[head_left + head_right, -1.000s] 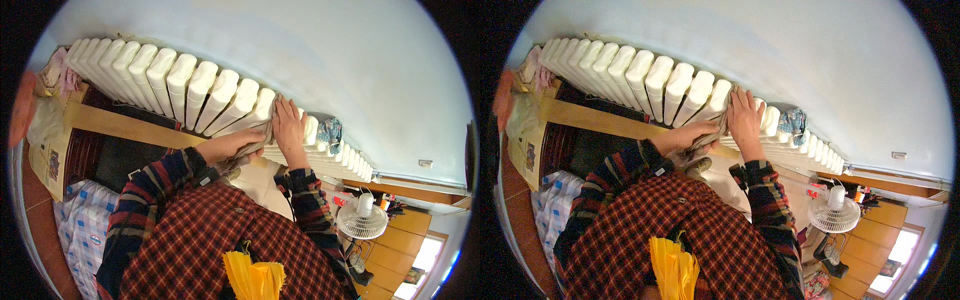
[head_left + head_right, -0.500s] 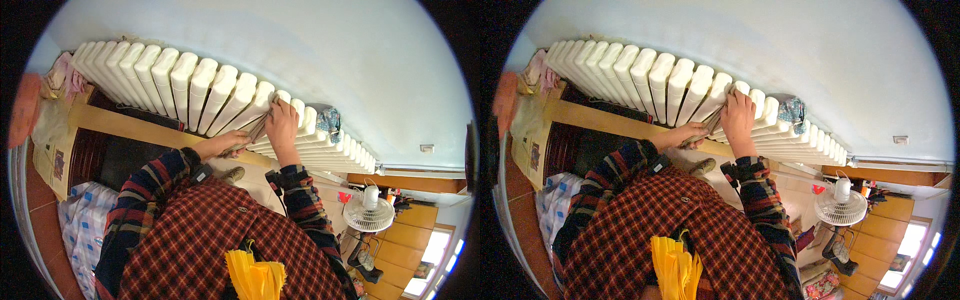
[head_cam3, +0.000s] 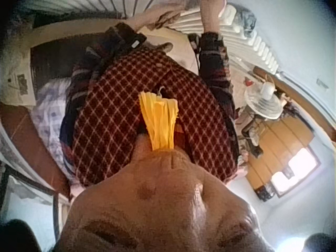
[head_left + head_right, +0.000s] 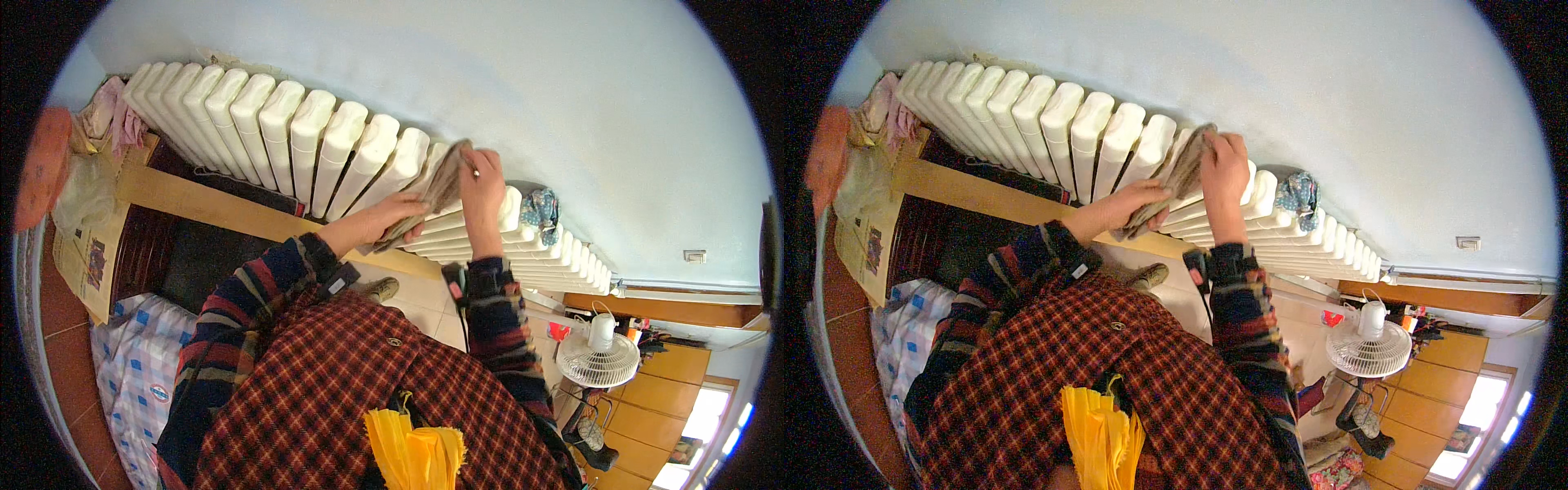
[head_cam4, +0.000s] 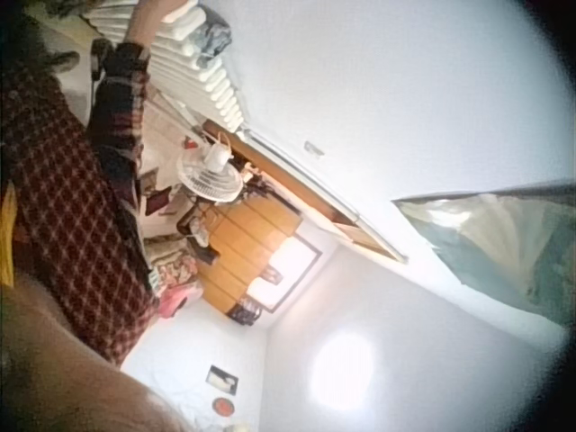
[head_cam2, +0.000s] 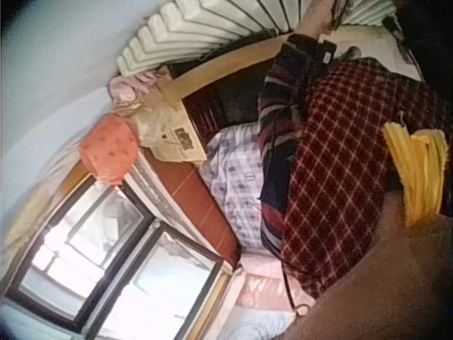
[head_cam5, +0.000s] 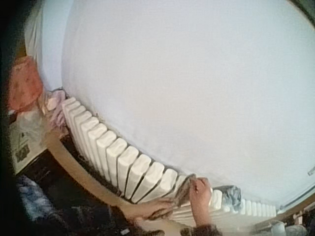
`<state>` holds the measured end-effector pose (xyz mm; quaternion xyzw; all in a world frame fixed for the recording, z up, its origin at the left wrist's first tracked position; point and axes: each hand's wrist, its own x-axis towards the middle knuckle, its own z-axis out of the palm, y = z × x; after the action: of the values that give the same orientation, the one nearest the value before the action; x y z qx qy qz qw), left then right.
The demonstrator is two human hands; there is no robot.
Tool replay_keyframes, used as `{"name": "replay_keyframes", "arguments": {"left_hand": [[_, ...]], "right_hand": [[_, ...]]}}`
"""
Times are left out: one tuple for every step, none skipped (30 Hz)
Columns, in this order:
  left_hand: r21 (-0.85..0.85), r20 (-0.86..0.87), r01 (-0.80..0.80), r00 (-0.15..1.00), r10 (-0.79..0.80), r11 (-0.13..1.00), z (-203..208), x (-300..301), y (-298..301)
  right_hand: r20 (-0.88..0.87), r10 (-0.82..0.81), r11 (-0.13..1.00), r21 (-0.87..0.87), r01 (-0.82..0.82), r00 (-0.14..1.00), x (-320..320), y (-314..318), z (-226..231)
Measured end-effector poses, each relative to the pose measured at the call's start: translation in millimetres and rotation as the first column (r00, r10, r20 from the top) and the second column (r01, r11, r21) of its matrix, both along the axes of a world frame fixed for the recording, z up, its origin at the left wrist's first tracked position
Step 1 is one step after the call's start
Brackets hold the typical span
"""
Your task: The person wipes the top and sides of a white wall-mounted radiator using two cloths, one in each hand. They move along the length of the radiator, cleaning each section sequentially.
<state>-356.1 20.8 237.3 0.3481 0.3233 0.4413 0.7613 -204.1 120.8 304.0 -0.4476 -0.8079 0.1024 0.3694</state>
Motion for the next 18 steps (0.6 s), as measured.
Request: {"name": "replay_keyframes", "arguments": {"left_hand": [[0.021, 0.087, -0.043, 0.995, 0.041, 0.999, 0, -1, 4], [-0.036, 0.035, -0.043, 0.998, 0.044, 0.998, -2, -1, 7], [-0.07, 0.013, -0.03, 0.999, 0.031, 0.997, -6, -2, 7], [-0.069, 0.027, -0.023, 0.999, 0.025, 0.997, -11, -4, 5], [-0.1, 0.012, -0.028, 1.0, 0.029, 0.995, -17, -5, 2], [-0.077, 0.074, 0.015, 0.997, -0.009, 0.997, -24, -6, -3], [-0.088, 0.1, 0.063, 0.994, -0.054, 0.994, -31, -7, -10], [-0.111, 0.101, 0.098, 0.991, -0.087, 0.989, -37, -8, -16], [-0.104, 0.117, 0.143, 0.985, -0.13, 0.984, -42, -11, -22], [-0.097, 0.074, 0.188, 0.981, -0.181, 0.977, -46, -15, -27], [-0.113, 0.035, 0.221, 0.975, -0.218, 0.969, -48, -19, -30], [-0.107, 0.004, 0.253, 0.967, -0.254, 0.961, -48, -23, -30], [-0.122, -0.054, 0.284, 0.955, -0.292, 0.951, -47, -27, -30], [-0.092, -0.034, 0.298, 0.953, -0.302, 0.95, -44, -31, -26], [-0.05, -0.008, 0.246, 0.969, -0.247, 0.968, -40, -33, -21], [-0.014, -0.004, 0.186, 0.983, -0.186, 0.983, -35, -37, -16], [0.073, 0.018, 0.127, 0.992, -0.128, 0.989, -30, -39, -10], [-0.05, 0.141, 0.085, 0.987, -0.077, 0.995, -26, -41, -5]], "right_hand": [[0.067, 0.003, 1.0, -0.016, -0.002, 0.998, -10, 10, 0], [0.184, 0.037, 0.995, -0.103, -0.018, 0.982, -16, 14, -3], [0.225, 0.018, 0.999, -0.041, -0.009, 0.974, -19, 14, -5], [0.262, -0.007, 1.0, 0.017, 0.003, 0.965, -22, 13, -9], [0.317, -0.036, 0.999, 0.043, 0.023, 0.948, -23, 7, -13], [0.291, -0.004, 0.999, 0.043, -0.009, 0.957, -20, 1, -15], [0.287, 0.033, 0.999, 0.022, -0.041, 0.957, -16, -7, -16], [0.294, 0.054, 0.999, -0.01, -0.054, 0.954, -11, -16, -17], [0.274, 0.092, 0.995, 0.002, -0.096, 0.957, -8, -24, -18], [0.195, 0.097, 0.994, -0.059, -0.087, 0.976, -7, -34, -19], [0.16, 0.102, 0.983, -0.169, -0.075, 0.982, -3, -41, -19], [0.101, 0.127, 0.967, -0.234, -0.1, 0.987, 1, -46, -17], [0.05, 0.134, 0.94, -0.321, -0.111, 0.99, 2, -46, -15], [-0.006, 0.096, 0.923, -0.373, -0.091, 0.995, 2, -44, -13], [-0.022, 0.109, 0.96, -0.258, -0.111, 0.994, 1, -39, -10], [-0.02, 0.103, 0.978, -0.18, -0.105, 0.994, -3, -27, -7], [-0.019, 0.084, 0.99, -0.115, -0.086, 0.996, -9, -15, -5], [-0.054, 0.089, 0.99, -0.103, -0.094, 0.995, -18, -1, -3]]}}
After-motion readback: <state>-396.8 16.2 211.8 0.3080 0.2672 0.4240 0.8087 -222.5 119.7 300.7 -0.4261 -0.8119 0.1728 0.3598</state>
